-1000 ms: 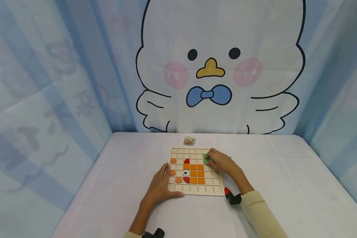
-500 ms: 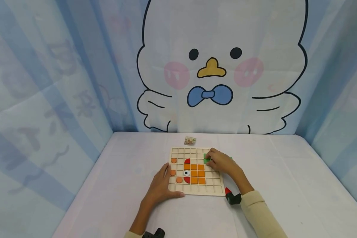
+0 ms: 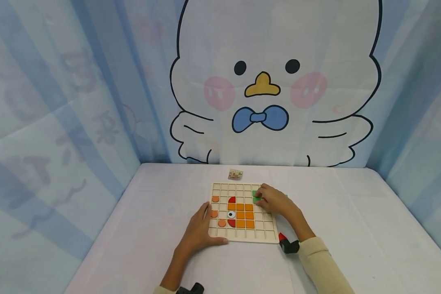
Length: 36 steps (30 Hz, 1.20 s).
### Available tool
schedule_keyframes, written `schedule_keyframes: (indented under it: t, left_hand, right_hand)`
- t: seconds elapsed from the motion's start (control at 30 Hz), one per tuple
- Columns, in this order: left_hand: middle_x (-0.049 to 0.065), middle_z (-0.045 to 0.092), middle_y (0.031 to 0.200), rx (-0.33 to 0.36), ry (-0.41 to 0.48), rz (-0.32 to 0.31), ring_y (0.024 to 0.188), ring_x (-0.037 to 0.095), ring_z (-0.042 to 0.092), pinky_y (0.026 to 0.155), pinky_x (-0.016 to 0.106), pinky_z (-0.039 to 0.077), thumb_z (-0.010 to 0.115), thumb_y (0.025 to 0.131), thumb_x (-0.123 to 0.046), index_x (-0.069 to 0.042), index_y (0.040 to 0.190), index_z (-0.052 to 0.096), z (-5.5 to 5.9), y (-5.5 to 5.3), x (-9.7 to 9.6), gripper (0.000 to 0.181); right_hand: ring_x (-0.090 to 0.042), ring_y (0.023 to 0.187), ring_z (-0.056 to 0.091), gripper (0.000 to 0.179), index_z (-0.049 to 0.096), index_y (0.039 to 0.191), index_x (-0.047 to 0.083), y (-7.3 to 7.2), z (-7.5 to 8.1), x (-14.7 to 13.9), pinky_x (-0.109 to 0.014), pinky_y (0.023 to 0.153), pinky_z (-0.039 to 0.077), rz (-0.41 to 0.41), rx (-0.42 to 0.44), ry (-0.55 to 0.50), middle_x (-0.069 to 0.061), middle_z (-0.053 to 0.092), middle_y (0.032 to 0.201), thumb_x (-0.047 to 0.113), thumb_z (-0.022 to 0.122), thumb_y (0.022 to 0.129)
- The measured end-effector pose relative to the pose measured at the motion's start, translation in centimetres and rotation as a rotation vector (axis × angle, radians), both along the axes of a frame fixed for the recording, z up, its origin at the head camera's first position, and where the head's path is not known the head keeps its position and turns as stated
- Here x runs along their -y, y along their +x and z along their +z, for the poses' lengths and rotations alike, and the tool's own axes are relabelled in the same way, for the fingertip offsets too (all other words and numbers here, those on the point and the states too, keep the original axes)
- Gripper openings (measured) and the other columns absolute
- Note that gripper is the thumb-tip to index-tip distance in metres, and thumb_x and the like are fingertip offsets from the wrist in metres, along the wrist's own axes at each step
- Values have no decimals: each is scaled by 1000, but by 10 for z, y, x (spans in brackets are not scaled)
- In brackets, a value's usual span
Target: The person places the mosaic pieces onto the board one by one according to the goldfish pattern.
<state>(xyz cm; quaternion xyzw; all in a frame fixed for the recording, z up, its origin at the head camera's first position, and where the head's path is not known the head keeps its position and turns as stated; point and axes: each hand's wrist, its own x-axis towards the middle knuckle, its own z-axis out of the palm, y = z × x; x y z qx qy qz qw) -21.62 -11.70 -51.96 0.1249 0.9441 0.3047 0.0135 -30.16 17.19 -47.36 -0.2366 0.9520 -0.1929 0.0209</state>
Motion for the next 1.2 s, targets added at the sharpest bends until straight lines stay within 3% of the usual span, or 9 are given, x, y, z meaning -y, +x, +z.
schedule_keyframes:
  t: [0.4, 0.6, 0.9, 1.2]
  left_hand:
    - [11, 16, 163, 4, -22, 7, 144, 32, 29, 116, 51, 30, 78, 57, -73, -7, 157, 16, 1, 1, -2, 135]
    - [12, 16, 162, -2, -20, 6, 144, 33, 29, 116, 52, 30, 78, 58, -72, -6, 156, 17, 3, 2, -2, 134]
    - [13, 16, 163, 1, -16, -1, 145, 33, 28, 116, 52, 30, 79, 59, -72, -4, 156, 17, 4, 2, -2, 133]
    - [12, 16, 163, 2, -6, 4, 144, 33, 28, 116, 53, 30, 78, 58, -72, -6, 156, 16, 3, 2, -1, 134]
  right_hand:
    - [-16, 87, 57, 22, 68, 107, 3, 2, 2, -13, -37, 81, 53, -3, -46, -59, -6, 62, 105, 19, 69, 92]
    - [-15, 80, 52, 21, 68, 107, 4, -1, 4, -27, -34, 76, 51, -78, -65, -40, -7, 62, 103, 20, 67, 93]
    - [-21, 86, 59, 27, 70, 104, 6, 4, 1, -52, -42, 75, 54, -218, -79, 60, -10, 62, 101, 28, 71, 89]
    - [-25, 90, 59, 25, 69, 105, 6, 5, -2, -72, -46, 78, 54, -289, -7, 83, -13, 61, 101, 22, 75, 86]
